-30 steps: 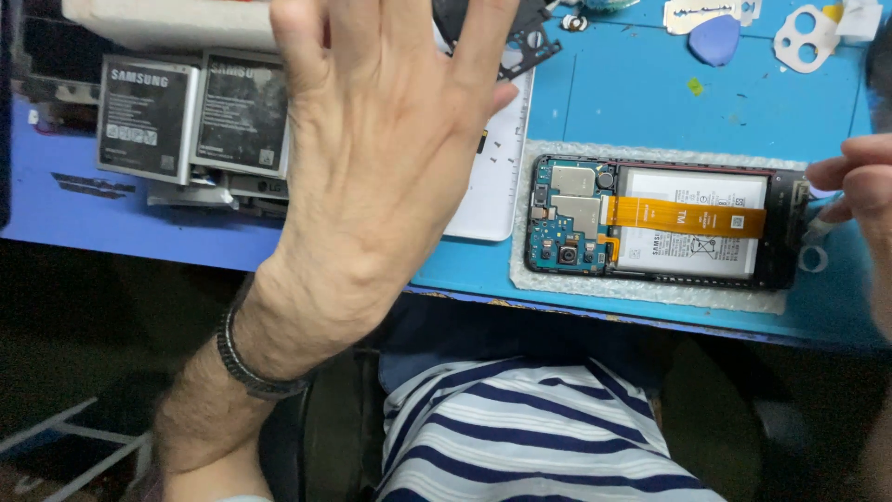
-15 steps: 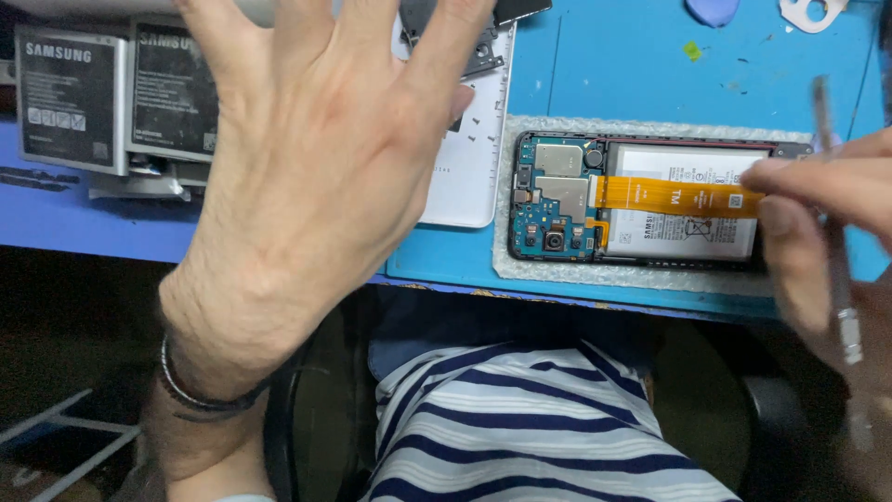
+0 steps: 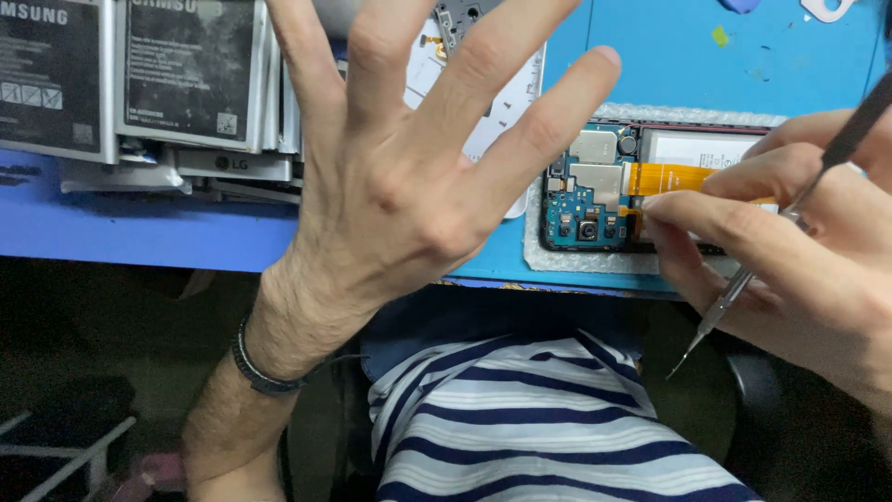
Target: Using a metal spudger to disconnect multiple flex cables from a smartphone motherboard during disassembly.
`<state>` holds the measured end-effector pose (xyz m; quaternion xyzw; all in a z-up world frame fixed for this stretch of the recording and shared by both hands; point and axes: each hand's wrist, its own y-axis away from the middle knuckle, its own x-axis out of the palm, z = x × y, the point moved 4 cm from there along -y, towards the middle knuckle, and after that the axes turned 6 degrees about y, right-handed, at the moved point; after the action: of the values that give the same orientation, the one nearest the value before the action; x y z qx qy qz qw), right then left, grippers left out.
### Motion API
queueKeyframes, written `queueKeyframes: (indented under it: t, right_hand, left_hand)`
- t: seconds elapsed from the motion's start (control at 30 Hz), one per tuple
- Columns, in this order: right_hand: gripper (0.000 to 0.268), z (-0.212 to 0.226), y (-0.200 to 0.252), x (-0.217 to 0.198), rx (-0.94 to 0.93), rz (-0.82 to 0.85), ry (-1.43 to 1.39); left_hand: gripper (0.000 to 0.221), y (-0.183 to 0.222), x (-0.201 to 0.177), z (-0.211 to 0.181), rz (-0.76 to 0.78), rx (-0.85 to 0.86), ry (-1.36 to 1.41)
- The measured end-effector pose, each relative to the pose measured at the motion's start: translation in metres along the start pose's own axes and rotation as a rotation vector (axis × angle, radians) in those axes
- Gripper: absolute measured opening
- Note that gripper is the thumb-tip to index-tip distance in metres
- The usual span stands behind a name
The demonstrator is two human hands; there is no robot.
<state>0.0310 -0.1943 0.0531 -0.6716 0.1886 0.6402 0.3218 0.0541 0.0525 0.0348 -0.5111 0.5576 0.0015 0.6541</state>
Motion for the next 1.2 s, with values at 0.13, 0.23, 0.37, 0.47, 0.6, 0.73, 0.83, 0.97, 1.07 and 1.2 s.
queueKeyframes:
  t: [0.13, 0.23, 0.37, 0.47, 0.6, 0.73, 0.83, 0.97, 1.07, 1.2]
  right_hand:
    - [0.011, 0.005, -0.009, -0.002, -0.073, 0.088, 0.163]
    - [0.007, 0.014, -0.018, -0.004, -0.051, 0.132, 0.164]
    - [0.011, 0.012, -0.017, -0.002, -0.022, 0.194, 0.277]
    - [0.007, 0.017, -0.020, -0.004, -0.080, 0.175, 0.345]
    - [0.006, 0.024, -0.023, -0.004, -0.135, 0.165, 0.503]
    - [0.016, 0.027, -0.025, -0.001, -0.108, 0.245, 0.636]
    - [0.018, 0.025, -0.030, 0.000, -0.142, 0.280, 0.684]
    - [0.017, 0.026, -0.030, 0.000, -0.145, 0.318, 0.694]
    - [0.013, 0.020, -0.032, 0.001, -0.103, 0.410, 0.703]
    - [0.016, 0.000, -0.026, 0.006, 0.025, 0.274, 0.226]
  left_hand:
    - [0.027, 0.003, -0.001, 0.002, -0.029, 0.035, -0.067]
    - [0.030, 0.003, -0.005, 0.002, 0.029, 0.005, -0.203]
    - [0.031, 0.004, -0.004, 0.002, 0.034, -0.007, -0.211]
    - [0.032, 0.004, -0.003, 0.003, 0.013, -0.002, -0.200]
    - [0.028, 0.005, -0.003, 0.003, -0.037, -0.014, -0.098]
    - [0.028, 0.003, -0.007, 0.001, -0.081, -0.040, -0.050]
    - [0.029, 0.002, -0.008, 0.002, -0.075, -0.046, -0.075]
    - [0.032, 0.003, -0.006, 0.002, -0.071, -0.036, -0.140]
    - [0.022, 0.004, -0.005, 0.002, -0.033, -0.052, -0.165]
    - [0.027, 0.004, -0.005, 0.003, -0.031, -0.046, -0.200]
